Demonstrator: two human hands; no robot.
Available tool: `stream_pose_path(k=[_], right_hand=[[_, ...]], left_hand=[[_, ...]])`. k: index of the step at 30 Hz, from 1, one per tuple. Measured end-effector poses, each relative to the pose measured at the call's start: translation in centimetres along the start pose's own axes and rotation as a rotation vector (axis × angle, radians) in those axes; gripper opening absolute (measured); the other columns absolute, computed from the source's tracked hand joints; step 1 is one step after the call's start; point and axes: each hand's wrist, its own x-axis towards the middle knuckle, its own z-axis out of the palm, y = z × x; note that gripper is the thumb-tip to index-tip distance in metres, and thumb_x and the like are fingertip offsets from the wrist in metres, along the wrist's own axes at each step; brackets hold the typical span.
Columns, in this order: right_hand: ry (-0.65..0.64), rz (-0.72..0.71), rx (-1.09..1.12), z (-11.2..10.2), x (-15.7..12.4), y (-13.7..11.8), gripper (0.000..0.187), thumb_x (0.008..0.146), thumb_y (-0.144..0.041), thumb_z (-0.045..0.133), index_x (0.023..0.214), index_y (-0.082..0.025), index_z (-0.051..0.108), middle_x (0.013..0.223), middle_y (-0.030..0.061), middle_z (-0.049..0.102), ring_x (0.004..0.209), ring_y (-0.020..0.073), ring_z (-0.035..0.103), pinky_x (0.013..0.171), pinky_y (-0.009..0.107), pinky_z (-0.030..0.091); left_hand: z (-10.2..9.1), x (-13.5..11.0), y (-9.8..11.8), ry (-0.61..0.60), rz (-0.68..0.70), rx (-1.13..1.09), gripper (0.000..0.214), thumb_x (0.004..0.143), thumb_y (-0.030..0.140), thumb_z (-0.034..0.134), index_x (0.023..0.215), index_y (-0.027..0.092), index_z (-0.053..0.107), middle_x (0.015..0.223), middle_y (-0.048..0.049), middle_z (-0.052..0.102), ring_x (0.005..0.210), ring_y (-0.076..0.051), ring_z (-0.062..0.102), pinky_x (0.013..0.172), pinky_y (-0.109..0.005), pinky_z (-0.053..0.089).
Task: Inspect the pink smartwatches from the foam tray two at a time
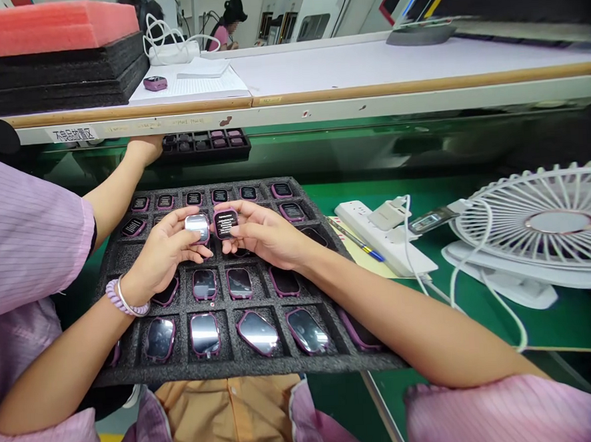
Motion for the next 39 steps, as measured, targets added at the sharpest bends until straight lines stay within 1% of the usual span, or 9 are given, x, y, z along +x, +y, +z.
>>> stream_pose_path(k=[4, 10, 13, 17, 22, 28, 33, 39], right_hand=[[0.004, -0.005, -0.018, 0.0, 0.0, 0.1, 0.049, 0.08, -0.018, 0.079, 0.124, -0.018, 0.059, 0.087, -0.0012, 0.072, 0.071, 0.014, 0.072, 0.065, 0.023, 0.054], [0.005, -0.021, -0.029, 0.0, 0.0, 0.1, 0.048, 0.08, -0.021, 0.085, 0.122, -0.018, 0.06, 0.085, -0.0026, 0.071, 0.067, 0.0119, 0.07, 0.062, 0.021, 0.053], [0.005, -0.032, -0.039, -0.1, 0.1, 0.2, 0.048, 0.081, -0.024, 0.086, 0.122, -0.018, 0.061, 0.086, -0.0023, 0.07, 0.066, 0.0114, 0.069, 0.061, 0.021, 0.053], [0.007, -0.048, -0.051, -0.2, 0.0, 0.3, 0.048, 0.081, -0.024, 0.085, 0.122, -0.018, 0.061, 0.094, -0.0009, 0.071, 0.066, 0.0108, 0.068, 0.06, 0.022, 0.053], [-0.015, -0.06, -0.074, -0.1, -0.1, 0.2, 0.048, 0.08, -0.018, 0.08, 0.122, -0.018, 0.059, 0.085, -0.0032, 0.069, 0.066, 0.0104, 0.066, 0.061, 0.021, 0.051], [-0.028, -0.066, -0.099, -0.1, -0.2, 0.2, 0.049, 0.08, -0.019, 0.079, 0.123, -0.018, 0.057, 0.088, -0.0026, 0.067, 0.066, 0.0105, 0.065, 0.061, 0.022, 0.049], [-0.031, -0.073, -0.116, -0.2, -0.1, 0.2, 0.05, 0.08, -0.02, 0.079, 0.124, -0.018, 0.057, 0.09, -0.0019, 0.067, 0.067, 0.0113, 0.064, 0.062, 0.024, 0.05], [-0.028, -0.086, -0.1, -0.2, 0.0, 0.5, 0.055, 0.074, -0.013, 0.079, 0.124, -0.018, 0.056, 0.093, -0.0023, 0.067, 0.067, 0.0097, 0.062, 0.063, 0.022, 0.051]], left_hand=[[-0.1, 0.0, 0.0, -0.032, -0.011, -0.052, 0.05, 0.079, 0.006, 0.069, 0.126, 0.015, 0.059, 0.093, -0.0012, 0.071, 0.065, -0.013, 0.074, 0.062, -0.02, 0.063], [-0.2, -0.1, -0.4, -0.081, 0.094, -0.01, 0.044, 0.076, 0.009, 0.074, 0.117, 0.019, 0.062, 0.102, 0.0009, 0.068, 0.07, -0.012, 0.075, 0.071, -0.022, 0.066], [-0.2, -0.1, -0.5, -0.085, 0.123, 0.036, 0.041, 0.076, 0.011, 0.075, 0.114, 0.018, 0.063, 0.105, 0.0008, 0.067, 0.071, -0.012, 0.075, 0.072, -0.023, 0.067], [-0.3, 0.0, -0.6, -0.08, 0.147, 0.084, 0.038, 0.076, 0.012, 0.075, 0.112, 0.018, 0.063, 0.11, -0.0006, 0.066, 0.071, -0.01, 0.074, 0.072, -0.023, 0.067], [-0.2, 0.1, -0.8, -0.071, 0.169, 0.124, 0.035, 0.078, 0.014, 0.074, 0.11, 0.018, 0.062, 0.111, -0.0013, 0.065, 0.068, -0.009, 0.074, 0.07, -0.022, 0.067], [-0.1, 0.2, -0.8, -0.044, 0.187, 0.158, 0.031, 0.079, 0.017, 0.075, 0.107, 0.016, 0.062, 0.112, -0.0017, 0.065, 0.064, -0.008, 0.073, 0.065, -0.02, 0.067], [-0.3, 0.2, -0.8, -0.058, 0.191, 0.139, 0.036, 0.076, 0.017, 0.076, 0.109, 0.016, 0.061, 0.112, -0.001, 0.065, 0.064, -0.009, 0.074, 0.066, -0.02, 0.067], [-0.2, 0.4, -1.1, -0.071, 0.211, 0.106, 0.045, 0.069, 0.007, 0.077, 0.11, 0.017, 0.061, 0.116, -0.001, 0.066, 0.072, -0.009, 0.075, 0.072, -0.019, 0.068]])
